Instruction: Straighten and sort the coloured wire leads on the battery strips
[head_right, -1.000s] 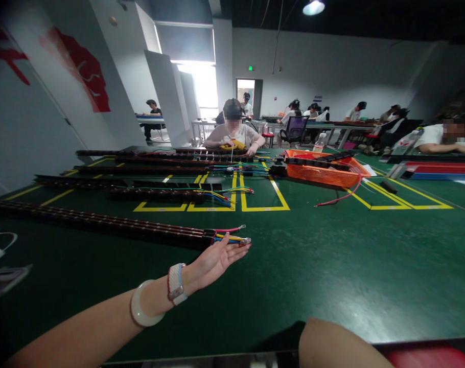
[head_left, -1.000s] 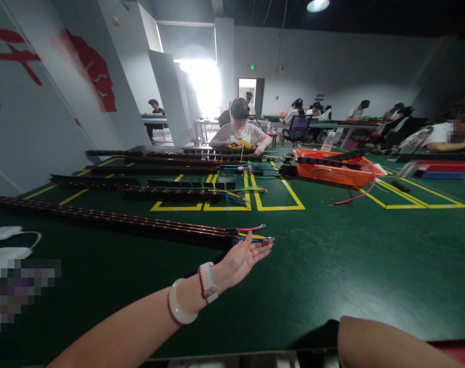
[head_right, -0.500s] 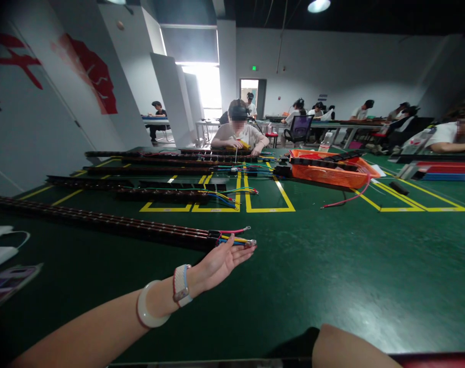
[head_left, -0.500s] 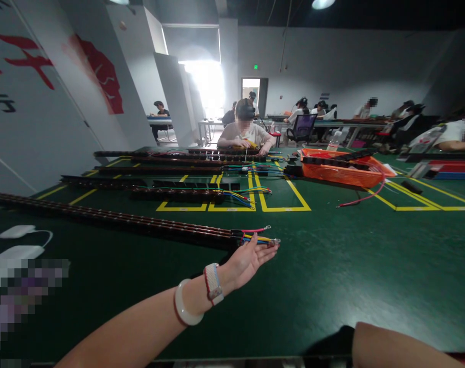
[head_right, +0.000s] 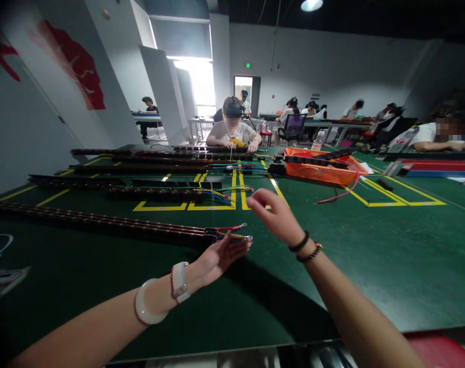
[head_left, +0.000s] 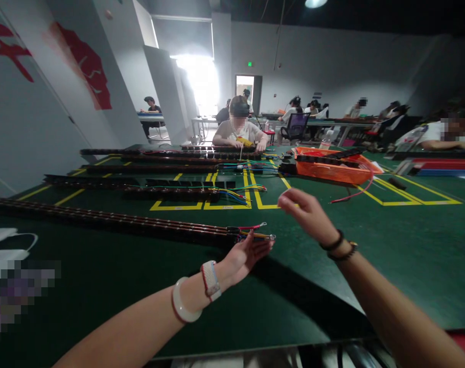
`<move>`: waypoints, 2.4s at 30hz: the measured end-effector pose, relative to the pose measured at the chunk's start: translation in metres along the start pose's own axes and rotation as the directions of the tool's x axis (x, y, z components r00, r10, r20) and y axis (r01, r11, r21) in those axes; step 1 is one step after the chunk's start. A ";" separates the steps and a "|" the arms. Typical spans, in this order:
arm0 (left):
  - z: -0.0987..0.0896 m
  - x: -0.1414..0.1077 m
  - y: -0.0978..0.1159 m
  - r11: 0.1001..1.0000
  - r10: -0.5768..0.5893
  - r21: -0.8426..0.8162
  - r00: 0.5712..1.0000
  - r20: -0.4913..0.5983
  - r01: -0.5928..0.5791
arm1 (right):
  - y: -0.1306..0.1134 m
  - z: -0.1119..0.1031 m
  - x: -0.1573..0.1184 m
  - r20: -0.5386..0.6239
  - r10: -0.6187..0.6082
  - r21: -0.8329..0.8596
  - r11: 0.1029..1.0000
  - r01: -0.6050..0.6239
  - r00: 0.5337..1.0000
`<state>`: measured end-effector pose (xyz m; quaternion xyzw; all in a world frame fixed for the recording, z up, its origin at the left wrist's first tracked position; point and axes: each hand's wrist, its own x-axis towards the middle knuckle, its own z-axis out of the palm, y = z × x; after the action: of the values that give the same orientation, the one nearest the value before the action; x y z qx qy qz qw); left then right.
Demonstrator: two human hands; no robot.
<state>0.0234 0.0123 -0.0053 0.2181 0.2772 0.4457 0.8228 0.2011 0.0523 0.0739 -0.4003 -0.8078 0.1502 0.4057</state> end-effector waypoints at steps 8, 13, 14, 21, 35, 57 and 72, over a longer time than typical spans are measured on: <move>0.006 -0.006 0.004 0.998 -0.015 0.068 0.999 -0.049 0.019 | 0.045 0.041 -0.020 0.499 0.008 -0.077 0.996 0.035 0.867; 0.002 -0.004 0.004 0.994 -0.045 0.099 0.998 -0.034 0.048 | 0.051 0.044 -0.021 0.456 0.154 -0.073 0.988 -0.136 0.877; 0.001 -0.003 0.004 0.994 -0.046 0.102 0.998 -0.031 0.049 | 0.054 0.046 -0.021 0.433 0.197 -0.078 0.980 -0.181 0.880; -0.003 -0.002 0.003 0.994 -0.033 0.103 0.998 0.049 0.028 | 0.075 0.065 -0.009 0.340 0.249 0.042 0.959 -0.279 0.907; 0.003 -0.005 0.008 0.995 -0.051 0.080 0.999 -0.011 0.052 | 0.062 0.044 -0.017 0.215 0.195 -0.229 0.963 -0.145 0.957; 0.006 -0.012 -0.002 0.883 -0.082 0.470 0.989 0.123 0.015 | 0.038 0.048 -0.028 0.321 0.018 -0.512 0.844 0.158 0.947; 0.011 -0.017 0.000 0.837 -0.079 0.545 0.973 0.215 -0.052 | 0.040 0.039 -0.023 0.058 0.006 -0.420 0.907 0.019 0.998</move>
<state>0.0227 -0.0040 0.0070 0.4916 0.2978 0.3142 0.7556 0.2001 0.0630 0.0143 -0.4713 -0.8339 -0.0170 0.2868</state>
